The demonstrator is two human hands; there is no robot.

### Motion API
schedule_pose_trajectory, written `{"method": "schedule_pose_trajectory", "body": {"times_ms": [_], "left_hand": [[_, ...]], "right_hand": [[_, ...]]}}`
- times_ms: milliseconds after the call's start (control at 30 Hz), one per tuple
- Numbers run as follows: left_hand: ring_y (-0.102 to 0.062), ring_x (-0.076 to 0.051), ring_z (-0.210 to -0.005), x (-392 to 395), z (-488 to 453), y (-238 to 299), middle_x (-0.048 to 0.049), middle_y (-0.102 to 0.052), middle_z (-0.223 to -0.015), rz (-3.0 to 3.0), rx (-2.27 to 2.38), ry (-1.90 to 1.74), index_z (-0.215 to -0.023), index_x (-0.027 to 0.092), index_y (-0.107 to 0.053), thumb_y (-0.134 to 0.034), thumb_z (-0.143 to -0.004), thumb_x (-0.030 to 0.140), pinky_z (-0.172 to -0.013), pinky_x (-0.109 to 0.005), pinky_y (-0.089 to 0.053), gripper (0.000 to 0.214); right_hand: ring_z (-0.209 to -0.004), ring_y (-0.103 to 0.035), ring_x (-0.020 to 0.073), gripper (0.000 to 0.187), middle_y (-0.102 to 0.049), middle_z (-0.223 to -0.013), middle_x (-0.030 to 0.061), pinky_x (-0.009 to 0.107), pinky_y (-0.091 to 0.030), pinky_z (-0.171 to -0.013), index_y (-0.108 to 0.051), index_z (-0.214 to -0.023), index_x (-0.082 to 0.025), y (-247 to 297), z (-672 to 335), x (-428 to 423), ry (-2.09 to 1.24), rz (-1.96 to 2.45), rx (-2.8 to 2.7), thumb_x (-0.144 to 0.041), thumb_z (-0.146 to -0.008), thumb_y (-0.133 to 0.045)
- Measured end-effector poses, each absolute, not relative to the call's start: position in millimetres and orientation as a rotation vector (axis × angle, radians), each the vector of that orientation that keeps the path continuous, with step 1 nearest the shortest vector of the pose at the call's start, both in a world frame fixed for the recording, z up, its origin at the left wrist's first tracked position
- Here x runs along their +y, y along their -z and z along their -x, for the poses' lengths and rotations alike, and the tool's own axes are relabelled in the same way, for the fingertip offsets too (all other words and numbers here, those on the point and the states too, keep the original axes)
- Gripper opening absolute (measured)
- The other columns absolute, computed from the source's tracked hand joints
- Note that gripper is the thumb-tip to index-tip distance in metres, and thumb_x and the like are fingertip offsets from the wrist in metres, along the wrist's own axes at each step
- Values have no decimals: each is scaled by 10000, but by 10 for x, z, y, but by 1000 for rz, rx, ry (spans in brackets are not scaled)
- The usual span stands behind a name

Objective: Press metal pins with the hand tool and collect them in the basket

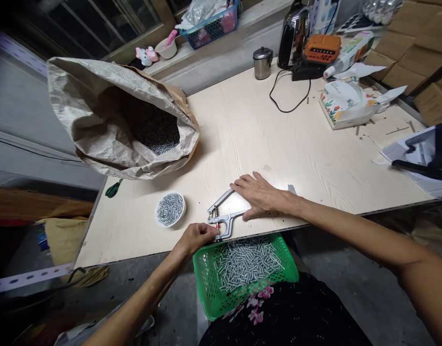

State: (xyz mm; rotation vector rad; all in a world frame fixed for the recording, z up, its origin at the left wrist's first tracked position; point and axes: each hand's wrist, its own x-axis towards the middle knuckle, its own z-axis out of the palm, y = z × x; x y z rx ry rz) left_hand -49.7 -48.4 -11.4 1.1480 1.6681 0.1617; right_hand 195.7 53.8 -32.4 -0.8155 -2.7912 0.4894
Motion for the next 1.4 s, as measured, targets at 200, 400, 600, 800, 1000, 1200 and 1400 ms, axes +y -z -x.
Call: {"method": "schedule_pose_trajectory", "body": {"times_ms": [200,400,600,800,1000,1200,1400], "left_hand": [[-423,-108,-511,-538,457,48,23,-497,-529,-1250,1756,-64,-622,134,-635,-610,-735,485,-527,-252,-289,369],[-535,-246,-999,-543,105,-31,-104,-624,-1065,-2129,1839,-316,-1057,173,-621,-579,-857,338,-816,-375,-461,263],[-469,-263,-1105,-94,-39,119,-138,-529,-1269,-2414,1428,-177,-1370,154,-334,-628,-837,316,-935,-444,-450,631],[-497,-248,-976,-36,-86,69,-111,-593,-1079,-2521,1373,61,-1226,117,-480,-587,-867,289,-868,-400,-468,411],[-518,-218,-868,-134,-174,211,-60,-617,-890,-2515,1502,-23,-893,173,-583,-437,-942,236,-779,-365,-472,167],[-485,-254,-1153,-327,-21,207,-125,-533,-1264,-2471,1583,-449,-1201,184,-523,-548,-890,242,-921,-420,-459,317],[-573,-214,-902,-704,435,47,-80,-618,-922,-1937,2059,-673,-926,168,-651,-472,-922,322,-782,-347,-482,236]], "right_hand": [[-1058,-469,290,705,-559,-1176,136,475,-338,-926,-448,-1271,-161,284,-1971,498,-498,785,-2806,-561,-740,-683],[-1003,-478,261,575,-562,-1105,115,425,-388,-865,-493,-1206,-153,293,-1947,433,-542,772,-2778,-471,-771,-694],[-1003,-487,254,669,-540,-1142,127,407,-430,-855,-456,-1253,-152,258,-2034,386,-598,877,-2741,-448,-724,-739],[-885,-492,219,266,-578,-973,99,356,-433,-775,-561,-1023,-142,217,-2051,312,-525,959,-2773,-315,-838,-644],[-762,-481,181,235,-570,-791,60,324,-408,-709,-561,-787,-164,380,-1916,251,-431,929,-2755,-235,-961,-421],[-952,-490,243,487,-568,-1058,124,379,-453,-797,-524,-1174,-141,254,-2117,395,-524,912,-2697,-501,-852,-583],[-928,-532,210,271,-573,-1038,107,353,-456,-813,-538,-1168,-169,190,-2140,297,-494,1051,-2555,-293,-960,-417]]}}
